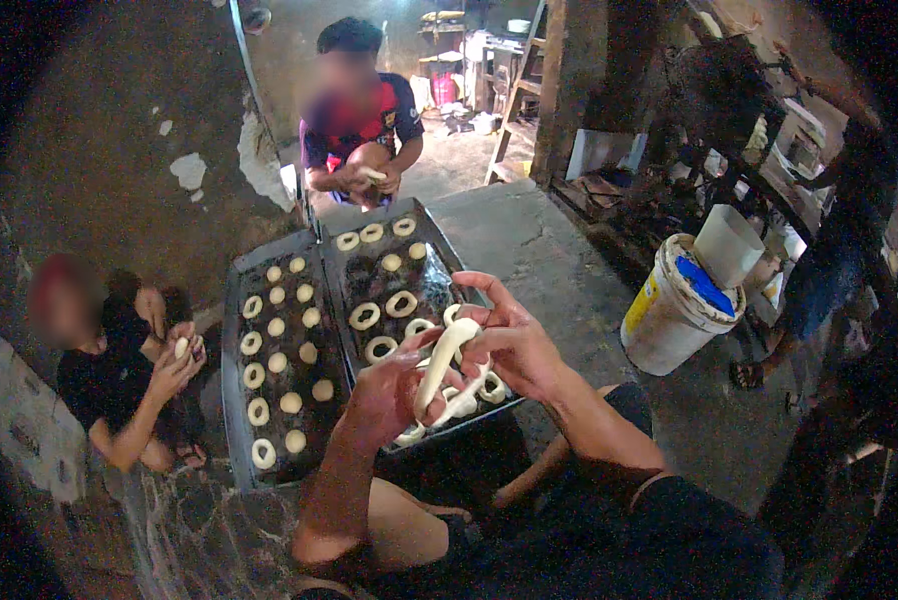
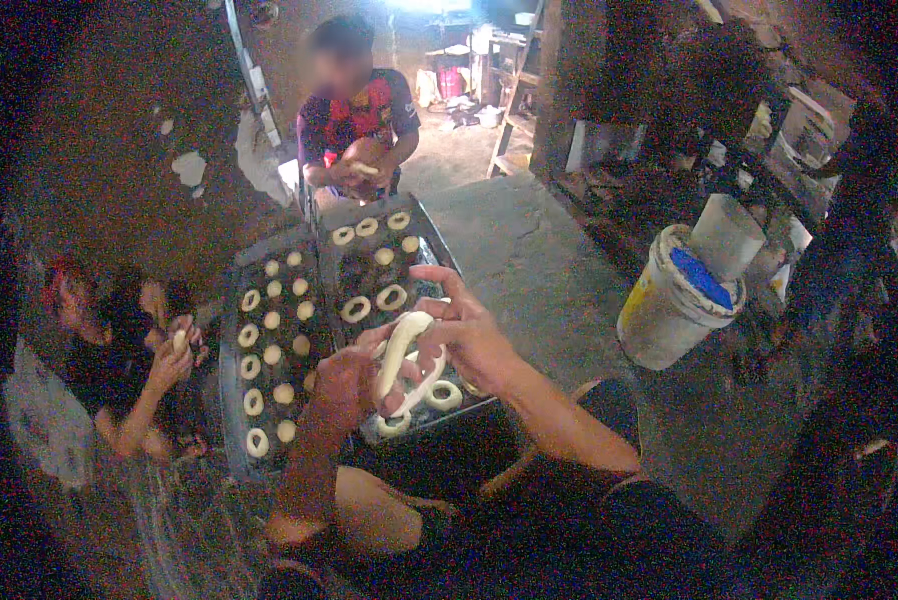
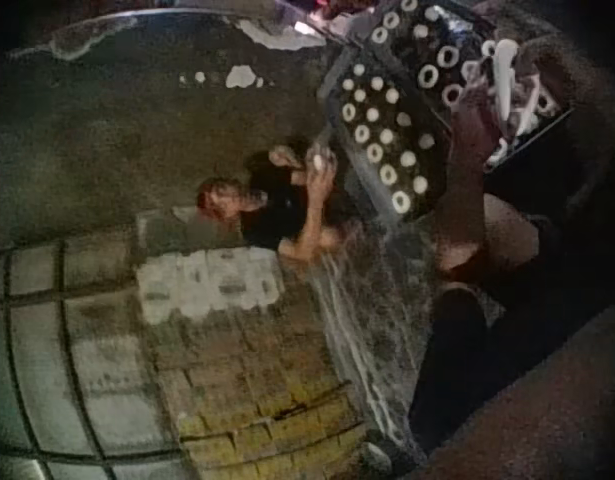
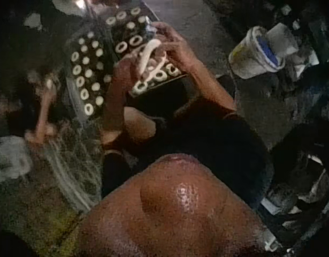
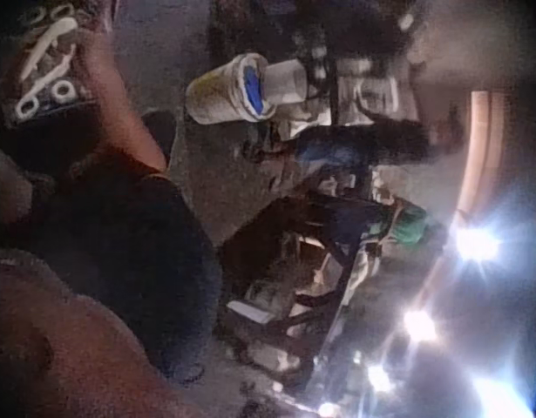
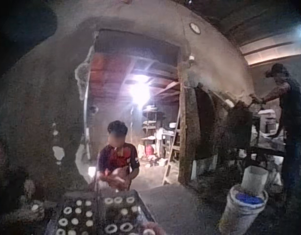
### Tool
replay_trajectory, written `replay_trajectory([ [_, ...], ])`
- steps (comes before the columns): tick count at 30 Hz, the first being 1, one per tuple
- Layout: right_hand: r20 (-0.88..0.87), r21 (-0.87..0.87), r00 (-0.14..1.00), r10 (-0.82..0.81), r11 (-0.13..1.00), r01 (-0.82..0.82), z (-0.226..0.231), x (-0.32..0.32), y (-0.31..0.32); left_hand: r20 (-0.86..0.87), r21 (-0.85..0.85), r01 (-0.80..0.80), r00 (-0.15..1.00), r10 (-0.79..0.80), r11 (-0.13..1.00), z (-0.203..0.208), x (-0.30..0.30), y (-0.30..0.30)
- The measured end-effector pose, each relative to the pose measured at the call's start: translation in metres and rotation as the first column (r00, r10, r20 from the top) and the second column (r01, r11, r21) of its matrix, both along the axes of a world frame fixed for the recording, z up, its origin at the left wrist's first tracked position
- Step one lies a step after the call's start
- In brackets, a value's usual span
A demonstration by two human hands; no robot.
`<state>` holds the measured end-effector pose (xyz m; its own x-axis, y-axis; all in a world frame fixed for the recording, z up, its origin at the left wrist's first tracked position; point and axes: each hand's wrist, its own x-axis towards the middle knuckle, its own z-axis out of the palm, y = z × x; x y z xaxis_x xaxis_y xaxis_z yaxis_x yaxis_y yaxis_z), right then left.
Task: The person shapes small dough balls into rings by hand and places them onto metal baking trays. Other workers are visible in the background performing similar tasks.
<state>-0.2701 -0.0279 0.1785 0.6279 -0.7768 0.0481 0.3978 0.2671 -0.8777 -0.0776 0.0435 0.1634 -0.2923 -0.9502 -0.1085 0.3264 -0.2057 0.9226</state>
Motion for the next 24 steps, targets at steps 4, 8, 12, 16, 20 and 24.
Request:
replay_trajectory([
  [4,-0.632,-0.624,0.758,-0.163,0.687,-0.373,-0.026,0.005,-0.004,-0.150,-0.104,-0.201,0.971,0.184,0.974,0.000,0.011,-0.002],
  [8,0.151,-0.117,0.981,0.122,0.988,-0.105,-0.036,0.008,-0.007,-0.486,0.013,-0.230,0.849,0.207,0.973,-0.020,0.028,-0.008],
  [12,-0.133,-0.089,0.948,0.291,0.949,-0.303,0.001,0.030,0.005,-0.696,-0.154,-0.385,0.696,0.177,0.910,-0.025,0.031,-0.009],
  [16,-0.156,-0.239,0.984,0.091,0.963,-0.127,0.024,0.039,0.001,-0.471,-0.025,-0.196,0.867,0.161,0.980,-0.026,0.028,-0.001],
  [20,-0.552,-0.373,0.833,0.024,0.887,-0.272,-0.019,0.037,-0.010,-0.447,0.025,-0.233,0.867,0.219,0.972,-0.040,0.040,0.011],
  [24,0.009,-0.069,0.990,0.138,0.988,-0.137,-0.042,0.041,-0.014,-0.286,-0.237,-0.433,0.887,0.364,0.870,-0.047,0.054,0.009],
])
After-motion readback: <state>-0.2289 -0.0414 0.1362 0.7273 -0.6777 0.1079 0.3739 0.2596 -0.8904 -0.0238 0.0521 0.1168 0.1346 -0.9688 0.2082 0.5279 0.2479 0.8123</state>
